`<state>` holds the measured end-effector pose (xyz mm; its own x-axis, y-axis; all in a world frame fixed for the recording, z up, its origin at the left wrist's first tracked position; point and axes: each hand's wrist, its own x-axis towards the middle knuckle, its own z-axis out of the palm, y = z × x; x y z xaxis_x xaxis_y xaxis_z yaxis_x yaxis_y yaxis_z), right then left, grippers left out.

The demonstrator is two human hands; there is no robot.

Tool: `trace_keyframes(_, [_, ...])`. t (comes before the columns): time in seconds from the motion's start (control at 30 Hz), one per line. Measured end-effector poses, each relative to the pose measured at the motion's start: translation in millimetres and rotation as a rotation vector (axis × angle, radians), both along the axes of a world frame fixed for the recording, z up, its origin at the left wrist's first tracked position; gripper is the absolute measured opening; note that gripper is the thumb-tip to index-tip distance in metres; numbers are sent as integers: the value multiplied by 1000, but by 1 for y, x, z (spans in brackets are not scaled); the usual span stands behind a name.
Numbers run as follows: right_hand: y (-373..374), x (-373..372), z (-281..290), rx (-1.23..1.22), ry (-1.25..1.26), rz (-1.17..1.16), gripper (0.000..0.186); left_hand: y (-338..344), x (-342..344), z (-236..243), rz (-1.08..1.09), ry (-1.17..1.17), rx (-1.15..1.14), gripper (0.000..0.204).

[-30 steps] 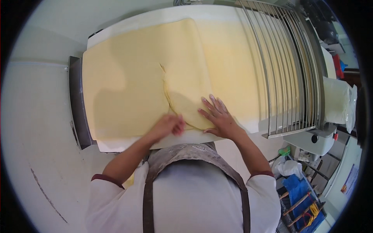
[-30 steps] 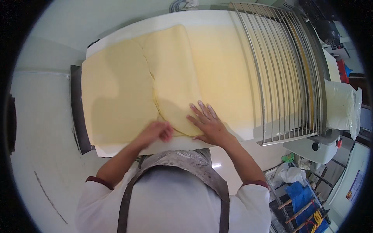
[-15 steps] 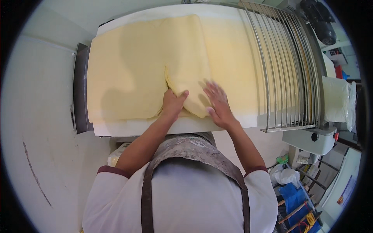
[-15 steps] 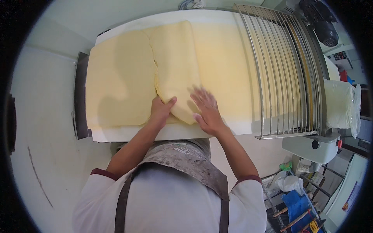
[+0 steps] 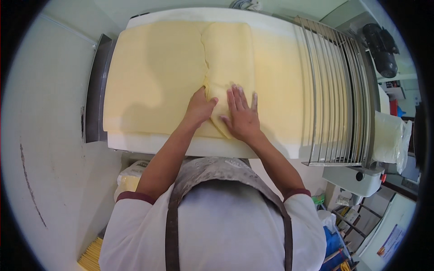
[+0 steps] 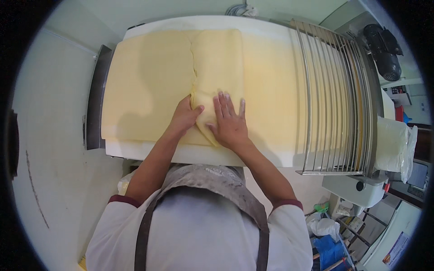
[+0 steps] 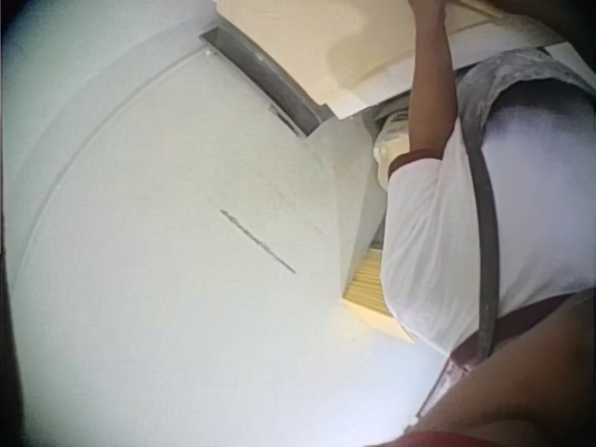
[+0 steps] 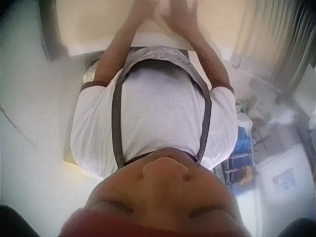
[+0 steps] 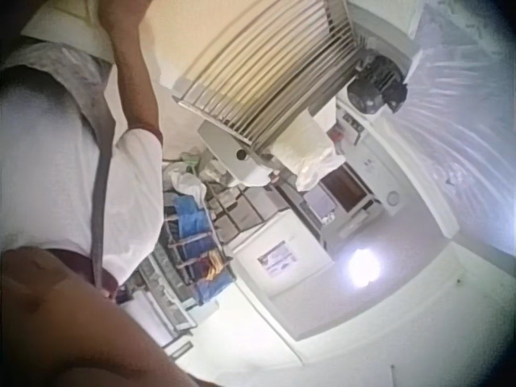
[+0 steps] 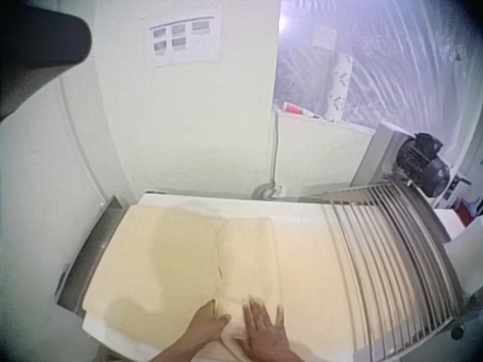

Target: The person wraps butter in dough by folding the dough over it and pinching the seams by hand, then flattens the dough by passing it through a dough sheeter machine.

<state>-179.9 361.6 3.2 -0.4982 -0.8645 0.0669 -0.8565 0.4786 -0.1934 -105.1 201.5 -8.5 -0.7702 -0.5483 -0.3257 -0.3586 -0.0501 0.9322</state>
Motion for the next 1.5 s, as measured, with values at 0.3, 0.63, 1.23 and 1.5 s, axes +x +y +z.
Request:
trace_keyframes(0.3, [-17,4,-3,33,-11,49,77,-45,21,18,281,138,5,43])
trace_keyframes(0.63, [-44,7,-4,19,32,125,67,-8,38,12,-463,-121,-1027,61])
trace_keyframes(1.23, [-85,-33,-8,-9,30,34,63,-68,-17,2,-391,-253,-1136,54])
trace_keyframes(1.5, [-107,-42,-9,-11,57,-48,58,-83,-35,4,-478,-262,-1145,53])
